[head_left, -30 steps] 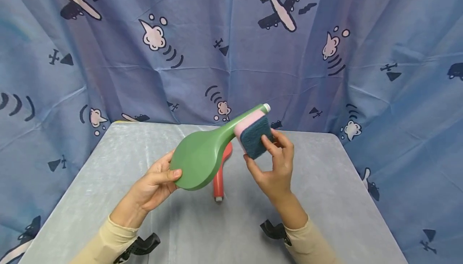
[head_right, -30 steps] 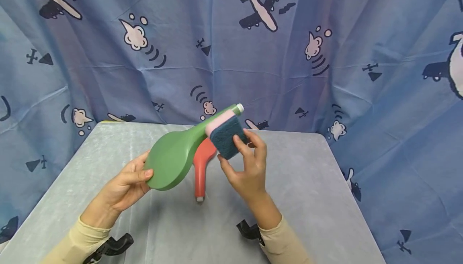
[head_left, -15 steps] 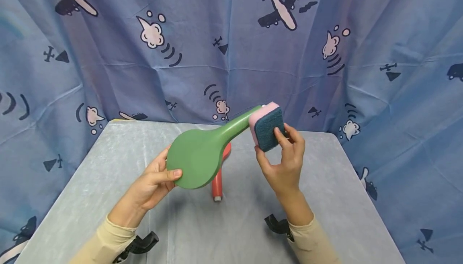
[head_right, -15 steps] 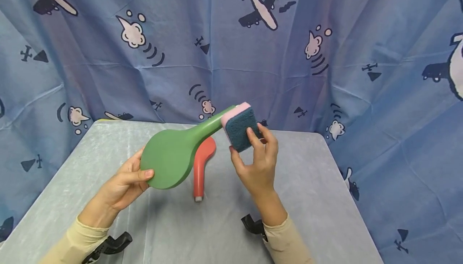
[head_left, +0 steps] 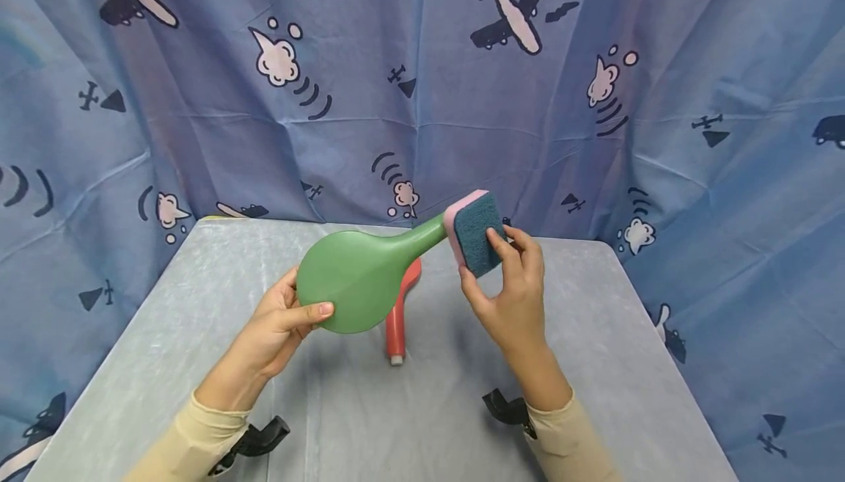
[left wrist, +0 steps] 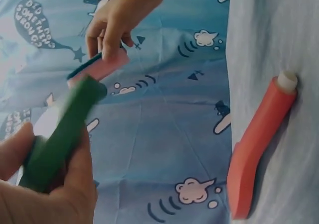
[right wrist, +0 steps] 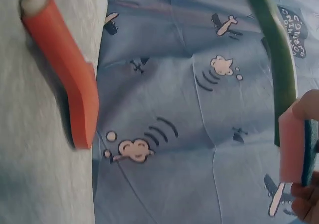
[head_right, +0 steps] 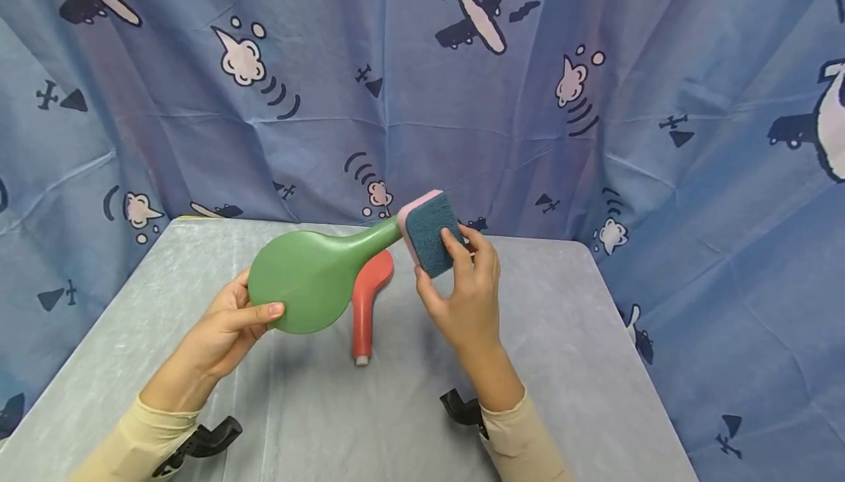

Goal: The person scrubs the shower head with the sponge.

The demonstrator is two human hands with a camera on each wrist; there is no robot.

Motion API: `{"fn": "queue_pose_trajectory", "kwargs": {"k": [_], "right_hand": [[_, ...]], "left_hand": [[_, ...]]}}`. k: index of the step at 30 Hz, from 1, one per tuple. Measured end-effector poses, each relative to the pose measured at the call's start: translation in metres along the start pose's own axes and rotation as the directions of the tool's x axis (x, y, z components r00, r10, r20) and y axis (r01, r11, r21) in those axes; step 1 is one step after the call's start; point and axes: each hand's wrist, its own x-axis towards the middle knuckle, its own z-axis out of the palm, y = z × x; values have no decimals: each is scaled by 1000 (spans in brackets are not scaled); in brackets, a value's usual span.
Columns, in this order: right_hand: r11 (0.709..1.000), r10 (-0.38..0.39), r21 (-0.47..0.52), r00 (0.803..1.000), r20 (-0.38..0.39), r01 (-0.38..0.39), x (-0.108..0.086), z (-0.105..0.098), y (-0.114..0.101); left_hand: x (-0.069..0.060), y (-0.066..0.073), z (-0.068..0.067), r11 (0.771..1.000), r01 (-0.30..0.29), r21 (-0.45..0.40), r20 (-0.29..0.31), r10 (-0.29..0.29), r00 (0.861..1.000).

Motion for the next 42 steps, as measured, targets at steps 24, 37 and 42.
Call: {"fn": "queue_pose_trajectory", "kwargs": {"k": [24,37,42], "right_hand": [[987,114,82,966,232,-136,-9,2,-28],[932,326,101,927,186,-348,2,0,15],[926,314,168,938,147,-337,5,-5,22]], "left_hand": [[-11,2,12,769,-350,535,-35,434,900],[-11,12,7,719,-586,374,148,578,803],[-11,21,0,734,-621,275,192,591,783]]}}
